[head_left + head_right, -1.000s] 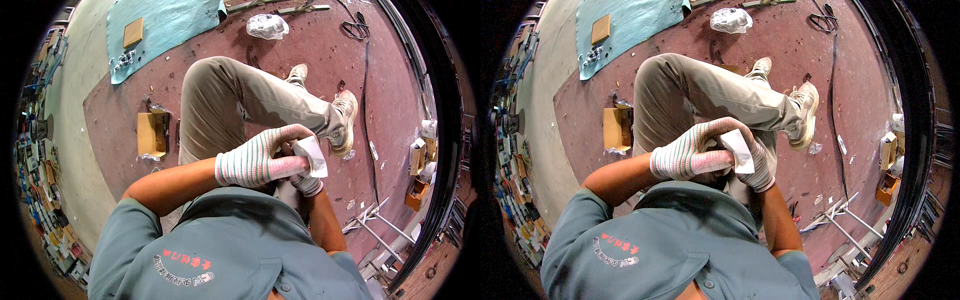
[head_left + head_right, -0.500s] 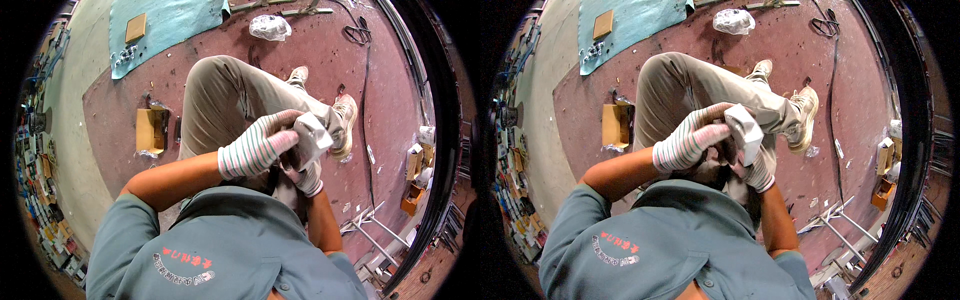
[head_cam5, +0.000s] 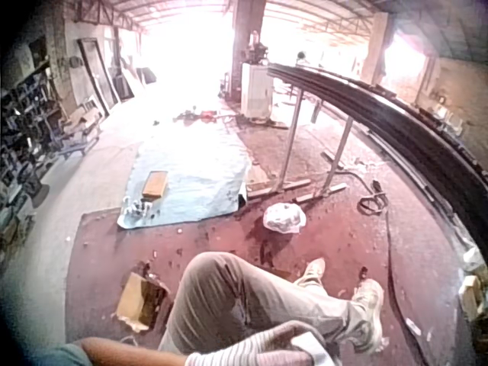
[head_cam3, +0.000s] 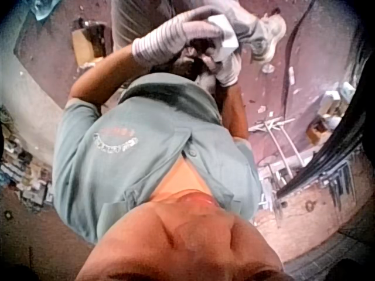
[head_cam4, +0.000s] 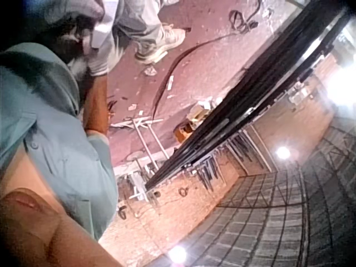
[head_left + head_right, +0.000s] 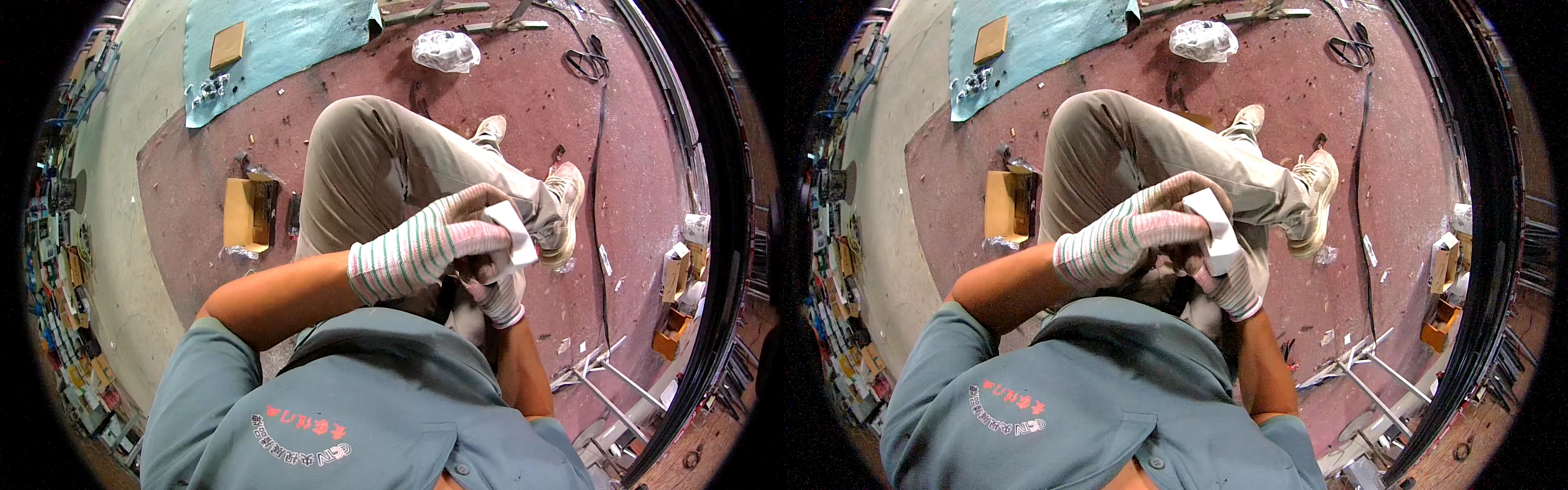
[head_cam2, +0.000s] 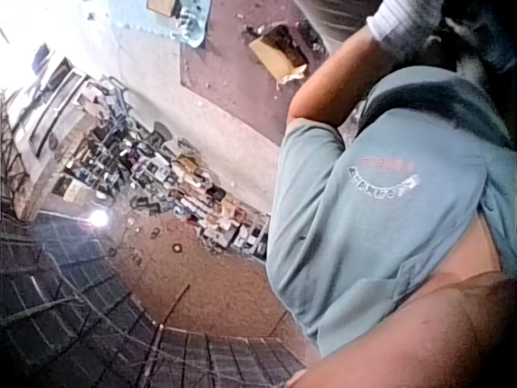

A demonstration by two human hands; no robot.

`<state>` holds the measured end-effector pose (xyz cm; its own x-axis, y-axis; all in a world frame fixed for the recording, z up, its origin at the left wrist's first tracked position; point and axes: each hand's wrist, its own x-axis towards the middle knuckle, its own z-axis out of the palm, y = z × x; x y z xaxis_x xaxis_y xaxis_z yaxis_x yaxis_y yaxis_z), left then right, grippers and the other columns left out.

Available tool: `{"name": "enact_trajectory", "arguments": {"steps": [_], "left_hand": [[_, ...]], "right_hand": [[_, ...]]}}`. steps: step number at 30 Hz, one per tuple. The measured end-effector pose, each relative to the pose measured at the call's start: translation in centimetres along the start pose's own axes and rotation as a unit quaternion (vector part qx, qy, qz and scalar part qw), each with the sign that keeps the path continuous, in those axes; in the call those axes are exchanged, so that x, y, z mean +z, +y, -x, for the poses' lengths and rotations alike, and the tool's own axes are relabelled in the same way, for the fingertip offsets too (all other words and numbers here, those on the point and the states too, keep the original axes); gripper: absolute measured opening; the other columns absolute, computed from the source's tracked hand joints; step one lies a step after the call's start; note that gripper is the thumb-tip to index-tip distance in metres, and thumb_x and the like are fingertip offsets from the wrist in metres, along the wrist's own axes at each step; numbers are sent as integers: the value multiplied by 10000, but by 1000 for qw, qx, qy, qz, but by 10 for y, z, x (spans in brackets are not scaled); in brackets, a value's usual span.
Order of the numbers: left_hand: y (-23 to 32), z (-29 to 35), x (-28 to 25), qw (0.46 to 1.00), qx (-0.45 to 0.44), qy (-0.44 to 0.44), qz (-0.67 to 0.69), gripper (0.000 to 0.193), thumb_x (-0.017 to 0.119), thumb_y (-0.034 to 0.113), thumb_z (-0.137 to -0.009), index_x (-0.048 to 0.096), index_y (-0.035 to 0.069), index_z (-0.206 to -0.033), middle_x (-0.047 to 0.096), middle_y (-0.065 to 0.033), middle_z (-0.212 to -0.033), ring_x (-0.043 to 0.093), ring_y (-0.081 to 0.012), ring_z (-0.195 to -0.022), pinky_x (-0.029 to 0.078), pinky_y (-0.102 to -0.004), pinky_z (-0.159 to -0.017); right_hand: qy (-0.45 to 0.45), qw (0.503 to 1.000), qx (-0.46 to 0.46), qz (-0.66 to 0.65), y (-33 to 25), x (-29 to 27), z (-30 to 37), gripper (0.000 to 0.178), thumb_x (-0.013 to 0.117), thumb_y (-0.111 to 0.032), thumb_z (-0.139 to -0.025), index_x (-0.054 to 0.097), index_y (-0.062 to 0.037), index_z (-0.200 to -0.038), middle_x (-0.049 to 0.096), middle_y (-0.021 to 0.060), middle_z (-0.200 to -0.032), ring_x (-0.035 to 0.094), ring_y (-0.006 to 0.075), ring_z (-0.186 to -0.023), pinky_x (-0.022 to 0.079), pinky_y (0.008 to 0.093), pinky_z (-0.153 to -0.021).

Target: The person unpacks a box containing hardware parts, removes protective foam, and uses a utility knife to open packaging. They then handle a metal frame and a white plastic component, assembling parts together while sitting on the floor.

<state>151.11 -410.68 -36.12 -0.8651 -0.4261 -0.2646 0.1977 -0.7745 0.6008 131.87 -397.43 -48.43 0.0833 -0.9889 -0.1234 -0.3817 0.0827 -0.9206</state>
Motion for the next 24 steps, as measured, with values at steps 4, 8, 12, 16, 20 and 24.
{"name": "enact_trajectory", "arguments": {"steps": [4,8,12,16,20,24], "left_hand": [[-8,2,7,1000,28,-3,-12,307,637,160,-885,549,85,-1169,618,-14,-985,558,-69,-739,472,-213,-625],[-8,2,6,999,32,-2,-20,273,616,121,-876,558,64,-1136,627,-33,-966,557,-77,-706,470,-221,-590],[-8,1,9,999,35,-2,-16,243,595,85,-864,568,49,-1103,633,-40,-946,555,-77,-696,466,-220,-574],[-8,1,12,998,46,8,-35,229,580,65,-855,577,47,-1084,631,-33,-926,553,-73,-694,461,-213,-567],[-5,1,9,996,68,-2,-53,248,583,106,-850,574,58,-1093,614,-13,-959,558,-66,-796,473,-217,-671],[-6,4,-3,997,67,-7,-48,284,636,220,-844,563,73,-1076,585,2,-1030,537,-65,-935,445,-220,-814]], "right_hand": [[35,999,-3,-36,1,4,0,666,740,-272,-790,455,-35,-1343,553,121,-1272,559,261,-1170,424,367,-1012],[101,994,-16,-27,-10,10,-5,567,695,-272,-806,506,-36,-1286,623,136,-1159,627,280,-1065,481,363,-924],[68,995,46,-57,7,8,5,903,824,-420,-755,335,-50,-1417,494,91,-1330,505,201,-1237,398,356,-1069],[108,988,7,-107,-15,10,0,908,841,-418,-722,371,-35,-1398,515,92,-1326,529,211,-1216,416,365,-1050],[136,988,-14,-70,-3,8,0,753,833,-383,-717,519,-13,-1292,609,102,-1253,609,217,-1120,475,359,-980],[163,985,-51,24,9,7,-5,681,779,-313,-723,532,-37,-1294,616,131,-1191,611,247,-1062,483,369,-927]]}}
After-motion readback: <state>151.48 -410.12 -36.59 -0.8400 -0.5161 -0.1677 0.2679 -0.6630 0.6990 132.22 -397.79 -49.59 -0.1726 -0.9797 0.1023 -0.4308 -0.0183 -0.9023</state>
